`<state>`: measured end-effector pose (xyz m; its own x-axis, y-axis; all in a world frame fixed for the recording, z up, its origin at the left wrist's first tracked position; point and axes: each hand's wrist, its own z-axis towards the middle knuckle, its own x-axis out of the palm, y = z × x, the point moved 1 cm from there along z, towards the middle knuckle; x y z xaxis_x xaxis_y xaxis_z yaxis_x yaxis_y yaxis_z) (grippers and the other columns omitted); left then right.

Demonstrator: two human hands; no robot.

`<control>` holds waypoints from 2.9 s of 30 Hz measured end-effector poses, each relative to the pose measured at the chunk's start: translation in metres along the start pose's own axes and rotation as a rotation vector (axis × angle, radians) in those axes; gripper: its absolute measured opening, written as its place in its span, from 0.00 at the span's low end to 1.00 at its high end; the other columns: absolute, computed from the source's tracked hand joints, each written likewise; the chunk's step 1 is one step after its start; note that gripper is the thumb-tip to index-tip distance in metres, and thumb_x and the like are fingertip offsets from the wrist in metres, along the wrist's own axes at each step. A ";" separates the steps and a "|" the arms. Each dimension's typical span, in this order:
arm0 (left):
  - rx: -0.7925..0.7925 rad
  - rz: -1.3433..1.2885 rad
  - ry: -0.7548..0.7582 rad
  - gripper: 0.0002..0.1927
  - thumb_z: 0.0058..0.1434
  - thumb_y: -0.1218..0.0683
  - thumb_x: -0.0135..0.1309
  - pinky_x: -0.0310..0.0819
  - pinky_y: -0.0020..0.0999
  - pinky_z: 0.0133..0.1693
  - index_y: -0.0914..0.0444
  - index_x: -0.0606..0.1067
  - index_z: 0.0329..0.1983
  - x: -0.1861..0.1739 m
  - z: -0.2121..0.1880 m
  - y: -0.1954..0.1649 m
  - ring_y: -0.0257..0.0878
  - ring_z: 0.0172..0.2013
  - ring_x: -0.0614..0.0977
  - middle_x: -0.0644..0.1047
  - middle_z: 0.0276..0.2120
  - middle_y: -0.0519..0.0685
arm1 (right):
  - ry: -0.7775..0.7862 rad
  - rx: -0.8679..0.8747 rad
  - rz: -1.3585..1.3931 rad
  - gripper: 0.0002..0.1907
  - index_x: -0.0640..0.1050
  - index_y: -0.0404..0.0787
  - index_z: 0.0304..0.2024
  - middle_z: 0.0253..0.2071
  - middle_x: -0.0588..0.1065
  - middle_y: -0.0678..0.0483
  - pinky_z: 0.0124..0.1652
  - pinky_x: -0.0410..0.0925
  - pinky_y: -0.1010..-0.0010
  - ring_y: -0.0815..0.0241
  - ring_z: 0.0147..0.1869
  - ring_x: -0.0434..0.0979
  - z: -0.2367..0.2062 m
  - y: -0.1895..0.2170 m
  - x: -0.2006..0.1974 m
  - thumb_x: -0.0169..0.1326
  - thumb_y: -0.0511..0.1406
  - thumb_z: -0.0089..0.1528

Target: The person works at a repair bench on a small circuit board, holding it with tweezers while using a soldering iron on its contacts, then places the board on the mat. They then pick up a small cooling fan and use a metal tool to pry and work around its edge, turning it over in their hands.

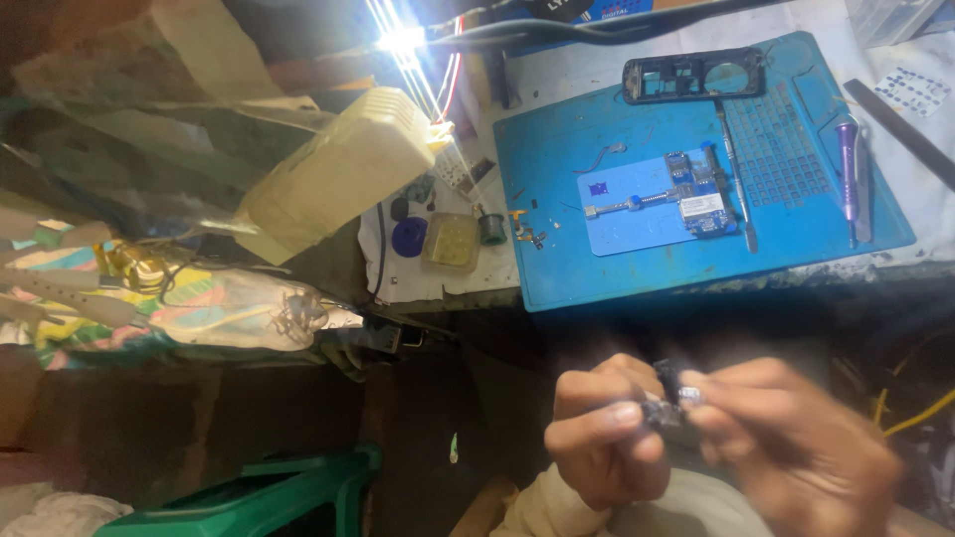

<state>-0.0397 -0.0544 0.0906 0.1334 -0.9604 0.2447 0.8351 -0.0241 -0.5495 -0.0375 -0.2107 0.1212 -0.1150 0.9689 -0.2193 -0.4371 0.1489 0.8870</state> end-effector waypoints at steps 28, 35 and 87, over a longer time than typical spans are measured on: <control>-0.725 -1.129 -0.254 0.14 0.73 0.43 0.52 0.67 0.31 0.42 0.57 0.67 0.46 0.014 0.023 0.011 0.34 0.37 0.69 0.67 0.42 0.45 | 0.178 0.197 0.425 0.17 0.76 0.35 0.58 0.46 0.80 0.43 0.28 0.77 0.79 0.65 0.34 0.86 -0.018 -0.034 -0.019 0.53 0.27 0.67; -0.802 -1.208 -0.306 0.14 0.77 0.45 0.47 0.68 0.30 0.42 0.60 0.67 0.45 0.013 0.018 0.011 0.35 0.40 0.69 0.68 0.41 0.47 | 0.084 0.227 0.316 0.14 0.75 0.34 0.55 0.44 0.82 0.40 0.27 0.74 0.78 0.63 0.32 0.83 -0.020 -0.035 -0.011 0.54 0.24 0.65; -1.208 -1.374 -0.447 0.39 0.74 0.27 0.33 0.62 0.42 0.68 0.66 0.66 0.61 0.017 0.018 0.034 0.49 0.70 0.65 0.60 0.72 0.61 | 0.022 -0.330 -0.465 0.13 0.78 0.38 0.43 0.44 0.81 0.48 0.57 0.68 0.58 0.52 0.50 0.81 0.079 0.016 0.012 0.65 0.29 0.57</control>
<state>0.0005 -0.0669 0.0912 0.0642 0.0230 0.9977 -0.2810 -0.9589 0.0402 0.0248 -0.1816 0.1645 0.1393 0.8112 -0.5679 -0.7012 0.4858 0.5218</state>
